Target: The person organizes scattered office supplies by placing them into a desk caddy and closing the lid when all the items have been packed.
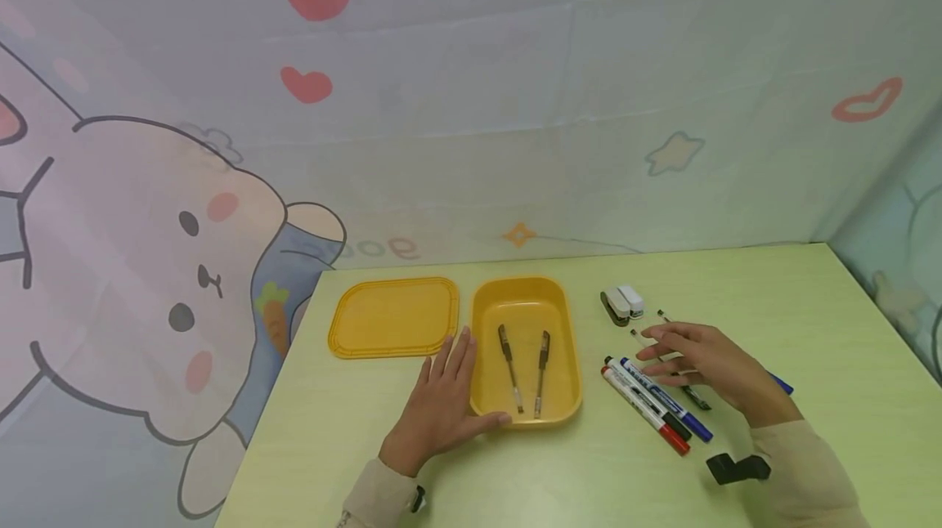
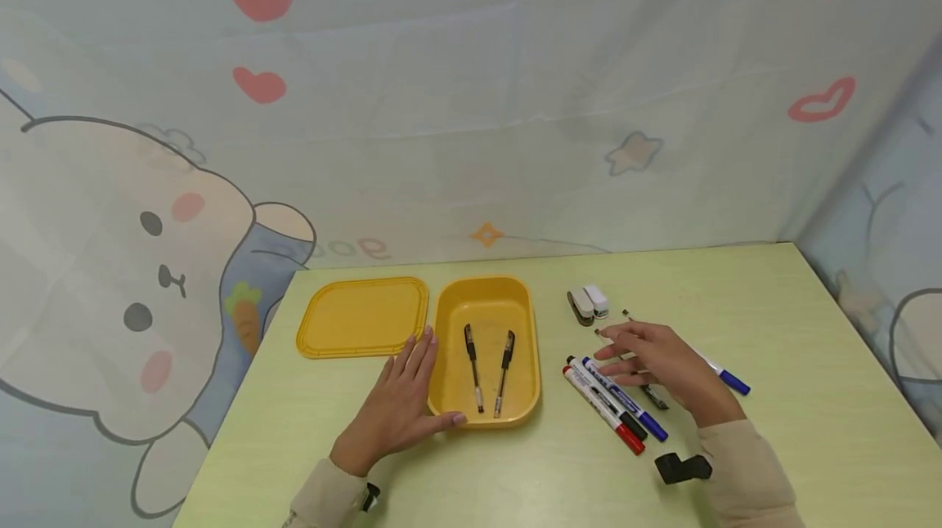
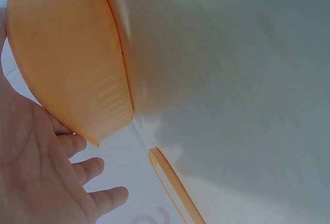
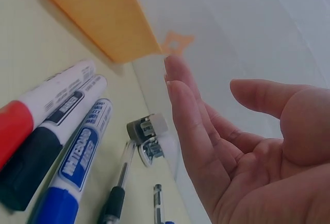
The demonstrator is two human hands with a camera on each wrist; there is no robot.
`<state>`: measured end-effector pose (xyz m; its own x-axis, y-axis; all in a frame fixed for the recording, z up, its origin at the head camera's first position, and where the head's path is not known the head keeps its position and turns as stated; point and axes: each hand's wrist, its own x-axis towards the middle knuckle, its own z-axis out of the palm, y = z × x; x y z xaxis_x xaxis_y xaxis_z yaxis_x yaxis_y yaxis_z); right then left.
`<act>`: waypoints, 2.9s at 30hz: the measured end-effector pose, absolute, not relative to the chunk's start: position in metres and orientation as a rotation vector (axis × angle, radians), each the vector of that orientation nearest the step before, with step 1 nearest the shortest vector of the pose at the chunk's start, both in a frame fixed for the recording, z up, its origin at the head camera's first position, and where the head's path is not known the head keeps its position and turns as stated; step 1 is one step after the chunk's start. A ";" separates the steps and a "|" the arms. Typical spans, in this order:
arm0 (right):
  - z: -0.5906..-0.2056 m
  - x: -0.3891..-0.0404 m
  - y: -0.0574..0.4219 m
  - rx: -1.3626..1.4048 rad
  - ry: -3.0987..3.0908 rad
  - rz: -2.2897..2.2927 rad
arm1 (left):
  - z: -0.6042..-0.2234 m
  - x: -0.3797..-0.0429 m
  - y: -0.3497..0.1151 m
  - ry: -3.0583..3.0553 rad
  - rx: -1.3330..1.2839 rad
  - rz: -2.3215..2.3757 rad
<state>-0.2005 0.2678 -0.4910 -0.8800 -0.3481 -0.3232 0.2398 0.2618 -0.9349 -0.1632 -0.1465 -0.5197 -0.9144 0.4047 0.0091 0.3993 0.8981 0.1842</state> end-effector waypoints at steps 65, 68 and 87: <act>-0.526 -0.168 0.321 -0.002 2.040 -1.649 | -0.518 -0.163 -0.147 3.023 0.640 0.318; -0.527 -0.169 0.321 0.005 2.055 -1.644 | -0.518 -0.163 -0.147 3.019 0.638 0.324; -0.529 -0.161 0.326 -0.014 2.037 -1.666 | -0.520 -0.162 -0.147 3.023 0.639 0.331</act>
